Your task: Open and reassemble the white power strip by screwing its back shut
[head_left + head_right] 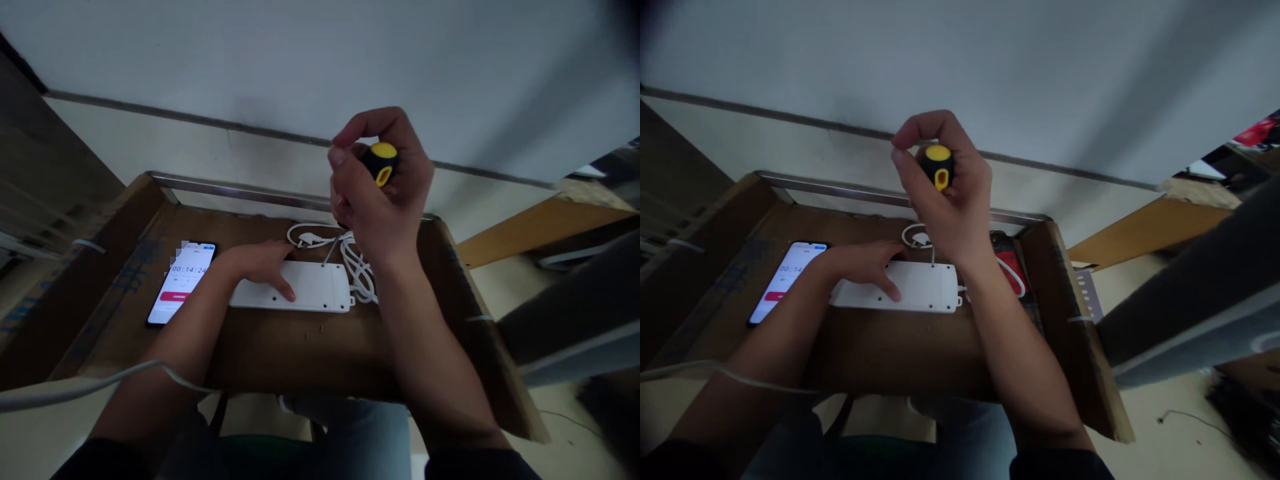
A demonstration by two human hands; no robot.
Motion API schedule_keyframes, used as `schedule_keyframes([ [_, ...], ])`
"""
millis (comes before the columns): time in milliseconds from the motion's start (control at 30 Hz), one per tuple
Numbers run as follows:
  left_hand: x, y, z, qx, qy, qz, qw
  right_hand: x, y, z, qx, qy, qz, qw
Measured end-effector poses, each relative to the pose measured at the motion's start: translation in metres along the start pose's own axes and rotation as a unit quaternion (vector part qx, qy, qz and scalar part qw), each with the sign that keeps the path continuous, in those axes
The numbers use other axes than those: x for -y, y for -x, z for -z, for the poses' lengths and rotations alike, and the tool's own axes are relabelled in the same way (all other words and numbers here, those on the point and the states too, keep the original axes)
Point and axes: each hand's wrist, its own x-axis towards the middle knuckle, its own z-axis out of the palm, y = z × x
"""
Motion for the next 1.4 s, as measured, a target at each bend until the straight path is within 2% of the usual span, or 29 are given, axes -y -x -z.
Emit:
schedule_keyframes([
  [100,0.001,0.0,0.0,-0.005,0.006,0.0,1.0,-0.003,0.007,-0.01,-0.113,0.08,0.033,0.99],
  [200,0.002,0.001,-0.001,-0.006,0.023,0.007,1.0,-0.006,0.01,-0.017,-0.178,0.128,0.051,0.974],
  [333,0.001,0.001,-0.002,-0.009,0.03,-0.004,0.999,-0.006,0.011,-0.021,-0.202,0.135,0.057,0.968],
  [567,-0.003,0.001,-0.004,-0.001,0.01,0.012,1.0,0.008,0.01,-0.026,-0.208,0.105,-0.015,0.972],
  [667,-0.008,-0.002,-0.006,-0.001,-0.003,0.017,1.0,0.014,0.001,-0.015,-0.177,0.056,-0.047,0.981],
  [733,-0.009,-0.004,-0.008,-0.002,-0.007,0.014,1.0,0.014,-0.007,-0.001,-0.093,-0.016,-0.071,0.993],
  [800,-0.008,-0.006,-0.008,-0.001,-0.006,0.006,1.0,0.011,-0.013,0.014,-0.013,-0.08,-0.063,0.995],
  [867,-0.006,-0.007,-0.008,0.002,-0.002,-0.003,1.0,0.008,-0.016,0.025,0.034,-0.133,-0.062,0.989],
  [1000,-0.005,-0.008,-0.008,-0.001,0.009,-0.009,1.0,0.009,-0.013,0.028,0.055,-0.195,-0.091,0.975],
  [1133,-0.005,-0.008,-0.008,-0.017,0.01,0.022,1.0,0.012,-0.011,0.019,0.057,-0.174,-0.14,0.973],
  [1233,-0.008,-0.007,-0.007,-0.041,-0.005,0.04,0.998,0.011,-0.007,0.008,0.004,-0.147,-0.088,0.985],
  [1333,-0.014,-0.006,-0.006,-0.051,0.004,0.037,0.998,0.009,-0.003,-0.003,-0.096,-0.099,-0.033,0.99],
  [1400,-0.018,-0.005,-0.007,-0.053,0.019,0.034,0.998,0.009,-0.001,-0.008,-0.147,-0.067,-0.021,0.987],
])
